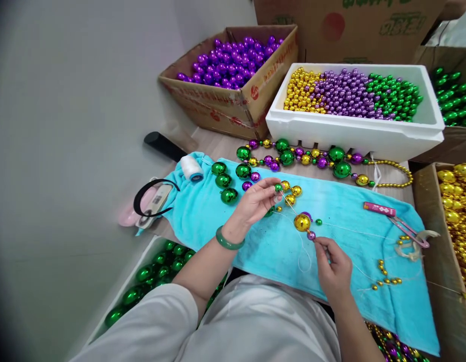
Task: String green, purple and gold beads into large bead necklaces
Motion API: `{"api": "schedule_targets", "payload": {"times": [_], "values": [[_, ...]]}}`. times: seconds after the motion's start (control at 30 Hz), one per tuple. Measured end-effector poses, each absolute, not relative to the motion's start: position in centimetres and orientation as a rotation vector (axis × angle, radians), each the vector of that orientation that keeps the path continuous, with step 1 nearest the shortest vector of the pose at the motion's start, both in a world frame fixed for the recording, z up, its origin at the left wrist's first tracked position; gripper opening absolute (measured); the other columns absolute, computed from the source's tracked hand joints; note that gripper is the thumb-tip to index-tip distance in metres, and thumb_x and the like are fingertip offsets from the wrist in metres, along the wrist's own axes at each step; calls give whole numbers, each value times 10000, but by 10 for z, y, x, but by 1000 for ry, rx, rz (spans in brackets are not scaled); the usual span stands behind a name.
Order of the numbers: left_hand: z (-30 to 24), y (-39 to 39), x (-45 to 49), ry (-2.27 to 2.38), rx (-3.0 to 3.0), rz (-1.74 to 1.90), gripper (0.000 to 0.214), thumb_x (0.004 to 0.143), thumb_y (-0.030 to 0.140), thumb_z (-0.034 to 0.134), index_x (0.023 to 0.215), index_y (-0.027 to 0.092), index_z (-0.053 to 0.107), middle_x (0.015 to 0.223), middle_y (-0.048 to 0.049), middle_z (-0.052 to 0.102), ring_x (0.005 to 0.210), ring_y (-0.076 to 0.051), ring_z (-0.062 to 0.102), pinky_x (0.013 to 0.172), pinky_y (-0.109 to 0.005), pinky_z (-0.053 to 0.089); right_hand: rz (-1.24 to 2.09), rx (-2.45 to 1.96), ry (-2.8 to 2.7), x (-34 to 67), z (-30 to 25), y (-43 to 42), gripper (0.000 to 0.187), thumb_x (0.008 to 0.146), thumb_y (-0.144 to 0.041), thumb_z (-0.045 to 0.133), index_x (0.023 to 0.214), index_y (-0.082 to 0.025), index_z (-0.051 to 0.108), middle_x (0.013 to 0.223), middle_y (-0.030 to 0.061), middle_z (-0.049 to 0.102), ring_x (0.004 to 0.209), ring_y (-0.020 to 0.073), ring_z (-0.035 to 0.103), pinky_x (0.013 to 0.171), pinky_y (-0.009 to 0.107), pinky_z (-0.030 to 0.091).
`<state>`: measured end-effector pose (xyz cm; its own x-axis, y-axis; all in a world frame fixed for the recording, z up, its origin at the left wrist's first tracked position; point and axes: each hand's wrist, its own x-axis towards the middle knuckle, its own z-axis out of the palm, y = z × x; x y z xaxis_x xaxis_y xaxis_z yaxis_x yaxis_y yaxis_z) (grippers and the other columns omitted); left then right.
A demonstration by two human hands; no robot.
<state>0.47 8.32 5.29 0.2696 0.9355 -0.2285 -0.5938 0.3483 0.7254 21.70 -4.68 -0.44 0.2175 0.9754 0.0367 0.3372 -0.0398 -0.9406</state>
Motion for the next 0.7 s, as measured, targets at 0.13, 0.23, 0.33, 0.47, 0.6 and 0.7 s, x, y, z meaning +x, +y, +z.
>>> {"api": "schedule_targets", "payload": {"times": [0.13, 0.23, 0.33, 0.47, 0.6, 0.7], "values": [[51, 82, 3, 763, 638, 1176, 322, 696, 166, 747, 1006, 170, 662, 915, -20, 662, 781, -101, 638, 743, -243, 520, 853, -1582, -1295, 216, -5, -47, 194, 860, -350, 609, 897, -178, 690, 614, -22, 548, 514, 91, 446, 498, 226, 382], [46, 77, 7, 836, 804, 1217, 379, 688, 190, 759, 1048, 181, 644, 929, -24, 648, 838, -109, 617, 780, -251, 503, 853, -1601, -1326, 216, -7, -47, 202, 861, -359, 606, 901, -180, 691, 628, -20, 555, 515, 88, 438, 497, 226, 374], [42, 72, 11, 856, 1101, 1112, 521, 706, 237, 760, 1192, 190, 580, 945, -45, 643, 858, -130, 610, 790, -270, 493, 858, -1622, -1340, 218, -9, -45, 218, 857, -374, 607, 912, -182, 691, 635, -19, 559, 533, 95, 453, 512, 231, 383], [42, 76, -6, 1176, 1672, 967, 512, 810, 356, 668, 1273, 179, 539, 1116, -102, 614, 962, -192, 587, 857, -349, 484, 928, -1626, -1235, 222, -14, -44, 238, 842, -398, 619, 912, -178, 676, 616, -20, 554, 538, 108, 481, 510, 234, 403], [38, 96, -46, 1969, 2093, 597, 317, 905, 292, 518, 1154, 124, 622, 1113, -142, 592, 1086, -261, 514, 986, -424, 396, 994, -1586, -1150, 225, -17, -44, 240, 826, -405, 632, 880, -172, 655, 629, -13, 561, 525, 109, 486, 493, 237, 403], [31, 103, -64, 2093, 2171, 212, 295, 915, 234, 463, 1136, 136, 633, 1061, -125, 582, 1020, -242, 538, 939, -383, 416, 1013, -1580, -1162, 226, -19, -44, 237, 830, -401, 627, 882, -172, 654, 612, -15, 550, 524, 110, 484, 491, 238, 402]]}}
